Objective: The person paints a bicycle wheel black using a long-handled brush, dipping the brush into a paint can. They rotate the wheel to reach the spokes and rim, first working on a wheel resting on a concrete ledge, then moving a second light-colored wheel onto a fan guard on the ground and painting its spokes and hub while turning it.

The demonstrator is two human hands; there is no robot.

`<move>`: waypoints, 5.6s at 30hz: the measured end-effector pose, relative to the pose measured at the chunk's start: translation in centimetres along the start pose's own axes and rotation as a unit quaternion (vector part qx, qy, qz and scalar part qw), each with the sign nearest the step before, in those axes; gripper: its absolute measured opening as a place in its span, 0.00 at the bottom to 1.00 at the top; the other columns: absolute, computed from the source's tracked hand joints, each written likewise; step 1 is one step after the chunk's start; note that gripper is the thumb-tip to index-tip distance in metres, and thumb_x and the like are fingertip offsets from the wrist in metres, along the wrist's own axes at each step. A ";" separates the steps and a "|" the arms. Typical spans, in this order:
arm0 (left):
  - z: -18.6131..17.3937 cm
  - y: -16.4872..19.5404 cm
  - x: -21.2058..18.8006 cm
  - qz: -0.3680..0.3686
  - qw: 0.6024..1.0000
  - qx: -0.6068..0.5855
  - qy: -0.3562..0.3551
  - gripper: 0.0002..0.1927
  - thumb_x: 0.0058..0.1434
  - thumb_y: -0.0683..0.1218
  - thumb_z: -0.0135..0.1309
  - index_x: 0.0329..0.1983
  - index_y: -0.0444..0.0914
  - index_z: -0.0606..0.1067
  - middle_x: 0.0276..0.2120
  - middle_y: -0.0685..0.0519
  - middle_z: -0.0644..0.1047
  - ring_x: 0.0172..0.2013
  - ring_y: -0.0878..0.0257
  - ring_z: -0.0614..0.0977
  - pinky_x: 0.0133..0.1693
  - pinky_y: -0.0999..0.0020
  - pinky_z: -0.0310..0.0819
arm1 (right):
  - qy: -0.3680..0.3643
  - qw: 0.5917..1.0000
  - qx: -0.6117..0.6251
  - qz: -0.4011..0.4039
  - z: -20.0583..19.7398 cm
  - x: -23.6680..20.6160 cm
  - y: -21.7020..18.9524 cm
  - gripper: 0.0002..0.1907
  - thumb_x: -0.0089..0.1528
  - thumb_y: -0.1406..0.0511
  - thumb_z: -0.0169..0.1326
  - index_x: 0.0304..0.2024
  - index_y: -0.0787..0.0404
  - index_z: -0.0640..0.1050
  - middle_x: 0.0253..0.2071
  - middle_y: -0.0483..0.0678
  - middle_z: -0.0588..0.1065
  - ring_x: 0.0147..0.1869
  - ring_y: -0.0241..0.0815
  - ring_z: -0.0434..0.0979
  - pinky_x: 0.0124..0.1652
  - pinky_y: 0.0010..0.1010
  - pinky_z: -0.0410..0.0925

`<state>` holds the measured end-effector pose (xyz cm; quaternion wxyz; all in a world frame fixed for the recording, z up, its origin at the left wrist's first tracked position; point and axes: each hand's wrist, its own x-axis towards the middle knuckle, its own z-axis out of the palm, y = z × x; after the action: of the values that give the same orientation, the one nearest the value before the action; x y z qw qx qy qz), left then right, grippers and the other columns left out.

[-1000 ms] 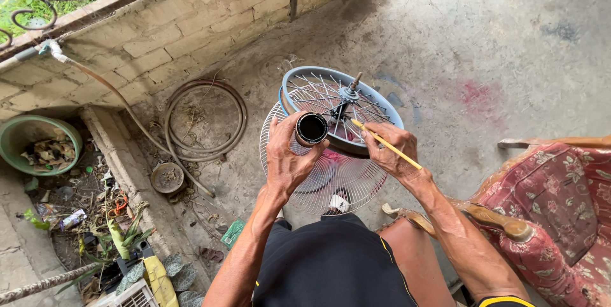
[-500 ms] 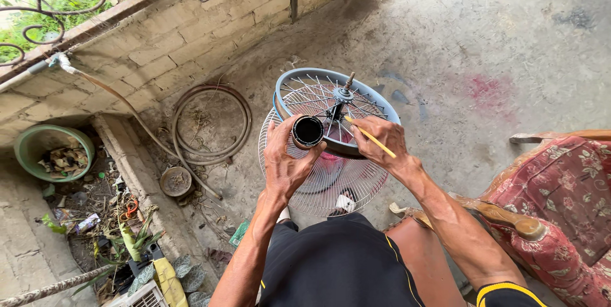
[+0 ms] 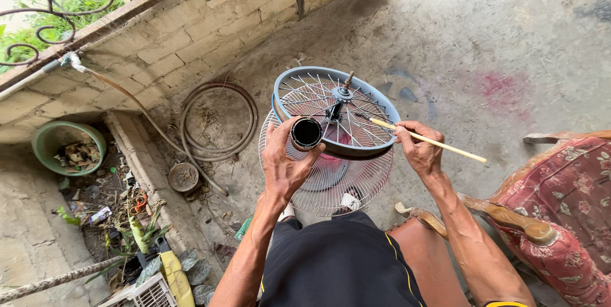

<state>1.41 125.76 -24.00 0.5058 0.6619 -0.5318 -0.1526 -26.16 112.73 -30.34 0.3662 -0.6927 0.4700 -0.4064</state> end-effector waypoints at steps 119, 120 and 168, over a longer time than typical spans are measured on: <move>2.4 1.9 -0.5 -0.017 0.999 0.048 -0.003 0.31 0.51 0.48 0.72 0.58 0.40 0.74 0.52 0.49 0.82 0.57 0.52 0.82 0.71 0.40 0.51 | -0.185 0.971 -0.060 -0.142 1.7 5.3 -1.7 0.09 0.60 0.68 0.63 0.42 0.65 0.85 0.40 0.54 0.83 0.41 0.45 0.86 0.40 0.31 0.77; 2.3 2.0 -0.5 -0.017 0.999 0.050 -0.001 0.32 0.51 0.48 0.72 0.59 0.40 0.74 0.52 0.49 0.81 0.57 0.52 0.81 0.71 0.40 0.51 | -0.203 0.970 -0.058 -0.120 1.5 5.5 -1.8 0.09 0.61 0.67 0.62 0.42 0.64 0.84 0.39 0.54 0.83 0.40 0.44 0.86 0.38 0.30 0.77; 1.7 1.6 -1.0 -0.021 0.999 0.039 -0.001 0.33 0.51 0.49 0.72 0.59 0.40 0.74 0.50 0.50 0.82 0.55 0.53 0.82 0.71 0.39 0.51 | -0.127 0.985 -0.019 -0.114 1.2 3.2 -0.7 0.09 0.62 0.68 0.62 0.45 0.65 0.84 0.42 0.55 0.83 0.43 0.43 0.86 0.42 0.30 0.77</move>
<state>-1.07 125.88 -23.74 0.4756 0.6919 -0.5239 -0.1434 -24.06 110.10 -29.50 0.3605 -0.7946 0.3453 -0.3455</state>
